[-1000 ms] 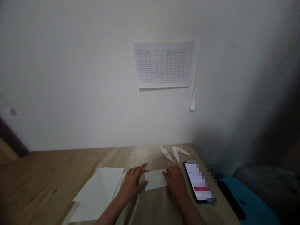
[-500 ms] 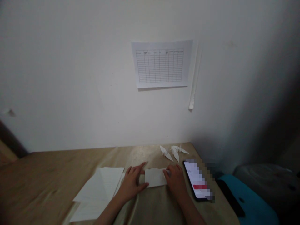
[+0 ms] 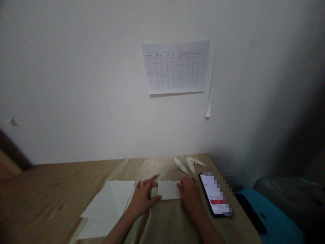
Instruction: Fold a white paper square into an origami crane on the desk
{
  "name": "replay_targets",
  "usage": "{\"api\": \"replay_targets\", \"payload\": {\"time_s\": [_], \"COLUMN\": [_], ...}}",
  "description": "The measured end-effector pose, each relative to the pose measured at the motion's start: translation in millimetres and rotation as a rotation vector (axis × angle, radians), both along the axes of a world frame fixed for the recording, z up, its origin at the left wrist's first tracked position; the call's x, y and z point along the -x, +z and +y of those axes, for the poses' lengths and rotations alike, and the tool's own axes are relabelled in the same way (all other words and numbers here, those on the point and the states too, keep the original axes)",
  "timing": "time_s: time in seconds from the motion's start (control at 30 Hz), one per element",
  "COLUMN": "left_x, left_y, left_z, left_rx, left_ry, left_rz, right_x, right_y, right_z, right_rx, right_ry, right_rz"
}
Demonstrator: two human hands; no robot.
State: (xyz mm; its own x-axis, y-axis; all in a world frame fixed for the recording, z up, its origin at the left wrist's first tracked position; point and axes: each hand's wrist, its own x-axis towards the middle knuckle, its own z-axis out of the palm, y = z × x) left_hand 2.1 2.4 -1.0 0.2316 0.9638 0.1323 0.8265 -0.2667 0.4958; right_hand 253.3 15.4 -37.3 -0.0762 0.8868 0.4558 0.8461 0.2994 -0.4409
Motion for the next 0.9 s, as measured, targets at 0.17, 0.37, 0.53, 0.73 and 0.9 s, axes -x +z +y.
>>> {"api": "replay_targets", "payload": {"time_s": [0.17, 0.37, 0.53, 0.73, 0.9], "left_x": [0.0, 3.4, 6.4, 6.5, 4.6], "left_y": [2.6, 3.9, -2.9, -2.7, 0.2], "left_z": [-0.7, 0.3, 1.6, 1.8, 0.0], "left_rx": [-0.004, -0.010, -0.023, -0.023, -0.036], "left_ry": [0.016, 0.009, -0.004, -0.018, -0.028], "left_rz": [-0.001, -0.019, 0.005, 0.031, 0.057], "right_x": [0.4, 1.9, 1.3, 1.2, 0.3], "right_y": [1.0, -1.6, -2.9, -3.4, -5.5], "right_z": [3.4, 7.8, 8.5, 8.5, 9.7], "right_rx": [0.024, 0.037, 0.040, 0.050, 0.067], "right_ry": [0.003, -0.005, 0.005, -0.011, 0.004], "right_rz": [0.004, 0.047, 0.087, 0.104, 0.121]}}
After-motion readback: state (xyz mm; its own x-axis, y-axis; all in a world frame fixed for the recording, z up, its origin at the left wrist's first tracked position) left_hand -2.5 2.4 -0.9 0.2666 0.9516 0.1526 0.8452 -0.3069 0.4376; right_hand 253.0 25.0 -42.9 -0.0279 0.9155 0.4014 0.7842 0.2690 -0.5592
